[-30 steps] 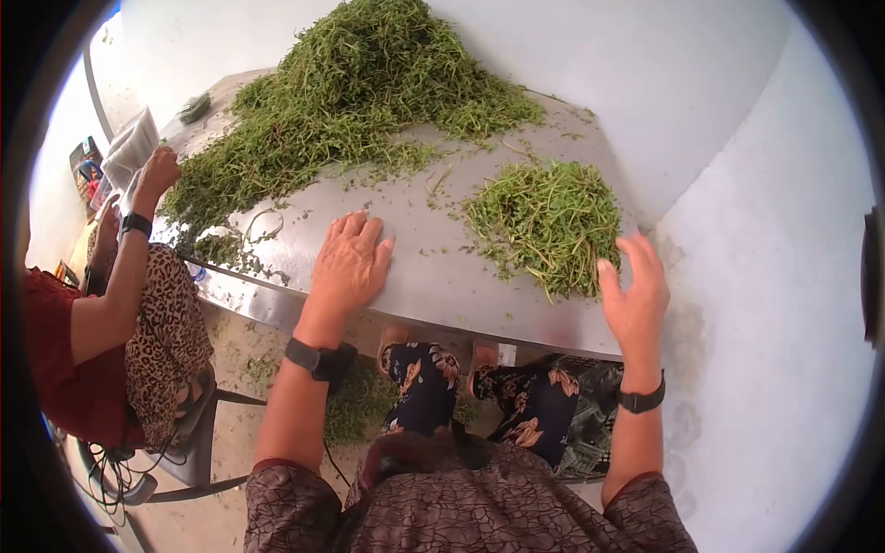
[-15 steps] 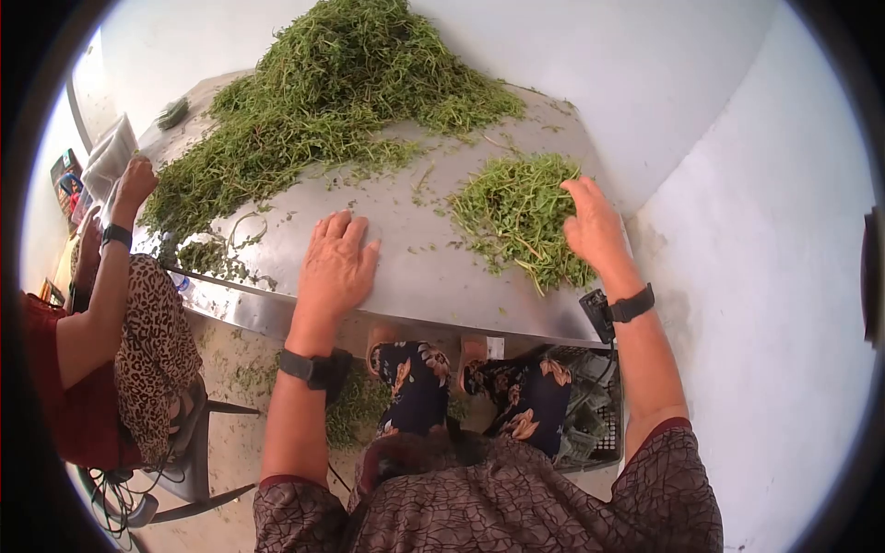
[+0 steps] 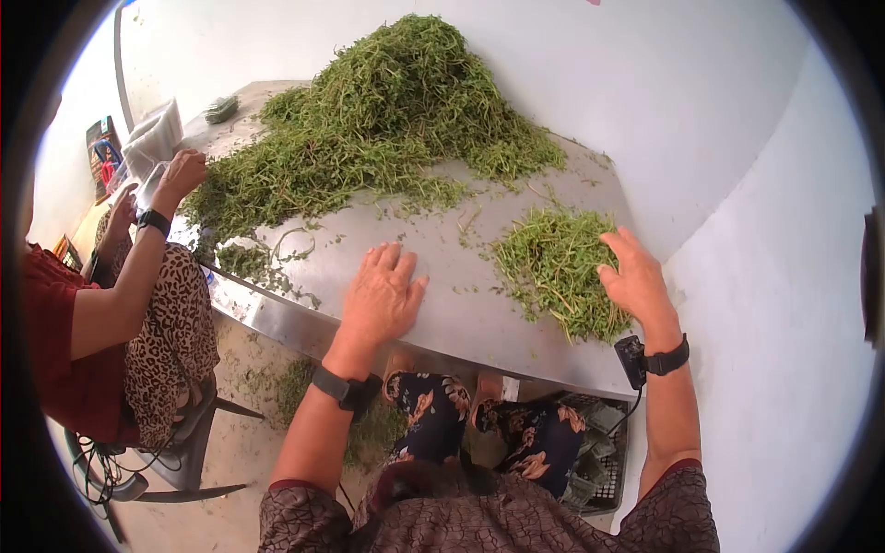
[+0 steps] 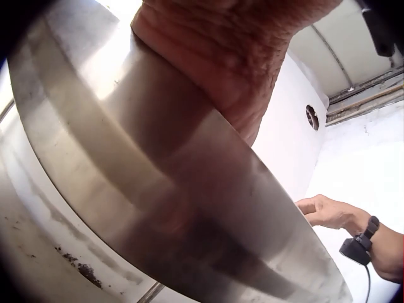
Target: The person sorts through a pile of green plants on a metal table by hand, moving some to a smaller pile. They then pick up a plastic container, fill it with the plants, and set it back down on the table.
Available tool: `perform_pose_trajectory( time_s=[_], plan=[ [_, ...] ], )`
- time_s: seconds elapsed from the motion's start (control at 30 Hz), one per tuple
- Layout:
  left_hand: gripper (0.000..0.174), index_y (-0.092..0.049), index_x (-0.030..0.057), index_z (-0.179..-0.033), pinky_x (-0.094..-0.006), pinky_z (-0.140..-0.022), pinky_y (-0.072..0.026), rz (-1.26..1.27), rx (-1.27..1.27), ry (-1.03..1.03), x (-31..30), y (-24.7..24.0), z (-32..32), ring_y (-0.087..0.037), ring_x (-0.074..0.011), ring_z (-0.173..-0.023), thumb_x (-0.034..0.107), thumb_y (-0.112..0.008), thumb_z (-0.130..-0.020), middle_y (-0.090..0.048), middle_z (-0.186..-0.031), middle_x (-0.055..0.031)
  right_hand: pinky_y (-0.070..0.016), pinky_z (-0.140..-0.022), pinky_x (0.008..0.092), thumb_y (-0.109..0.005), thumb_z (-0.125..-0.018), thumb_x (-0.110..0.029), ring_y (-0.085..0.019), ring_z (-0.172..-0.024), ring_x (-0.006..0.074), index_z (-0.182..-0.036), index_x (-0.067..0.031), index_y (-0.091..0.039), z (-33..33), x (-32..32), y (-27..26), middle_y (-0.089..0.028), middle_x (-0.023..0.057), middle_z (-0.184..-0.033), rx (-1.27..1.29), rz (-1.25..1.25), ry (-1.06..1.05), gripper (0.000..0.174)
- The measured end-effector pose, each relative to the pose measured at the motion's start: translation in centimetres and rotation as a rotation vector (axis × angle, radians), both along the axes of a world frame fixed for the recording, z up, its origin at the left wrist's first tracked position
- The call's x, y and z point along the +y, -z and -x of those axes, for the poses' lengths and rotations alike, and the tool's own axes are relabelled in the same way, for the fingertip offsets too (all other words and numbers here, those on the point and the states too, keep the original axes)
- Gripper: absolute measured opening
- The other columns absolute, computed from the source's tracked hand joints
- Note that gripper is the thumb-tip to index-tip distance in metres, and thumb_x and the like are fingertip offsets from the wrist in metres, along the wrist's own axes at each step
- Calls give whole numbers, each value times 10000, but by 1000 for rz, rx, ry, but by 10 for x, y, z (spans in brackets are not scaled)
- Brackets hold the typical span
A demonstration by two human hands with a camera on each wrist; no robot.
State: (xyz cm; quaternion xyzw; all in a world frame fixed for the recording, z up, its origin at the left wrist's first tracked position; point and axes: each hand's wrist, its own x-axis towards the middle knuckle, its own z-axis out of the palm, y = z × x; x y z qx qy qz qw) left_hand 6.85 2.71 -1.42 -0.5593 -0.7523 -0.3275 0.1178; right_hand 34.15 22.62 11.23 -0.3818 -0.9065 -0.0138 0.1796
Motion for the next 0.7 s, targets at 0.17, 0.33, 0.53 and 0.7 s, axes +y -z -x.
perform_pose_trajectory(
  time_s=[0.17, 0.33, 0.53, 0.7],
  plan=[
    [408, -587, -8, -1185, -492, -1100, -338, 32, -31, 27, -3, -2, 3, -475, -438, -1251, 287, -580, -903, -533, -1304, -291, -431, -1039, 449, -683, -827, -178, -512, -1246, 415, -1267, -31, -583, 20, 11, -15, -491, 296, -1377, 39, -97, -48, 474],
    [398, -579, -2, -1181, -469, -1065, -376, -37, 41, 4, -3, 2, 0, -494, -429, -1213, 254, -610, -878, -545, -1266, -259, -422, -1043, 452, -661, -846, -245, -512, -1246, 409, -1280, -9, -573, 53, 22, -26, -520, 282, -1354, -5, -38, -107, 502],
    [425, -564, -2, -1200, -494, -1099, -343, -64, -3, 13, -5, 1, -3, -478, -435, -1237, 280, -613, -886, -529, -1284, -266, -425, -1037, 456, -632, -884, -282, -536, -1230, 381, -1310, -15, -559, 104, 35, -35, -560, 228, -1336, -27, 26, -164, 508],
    [426, -559, -5, -1206, -495, -1117, -329, -47, -39, 5, -5, 0, -4, -466, -440, -1257, 277, -613, -891, -518, -1305, -268, -419, -1044, 462, -624, -895, -300, -536, -1235, 386, -1334, 1, -537, 139, 44, -29, -570, 238, -1321, -84, 82, -152, 539]
  ],
)
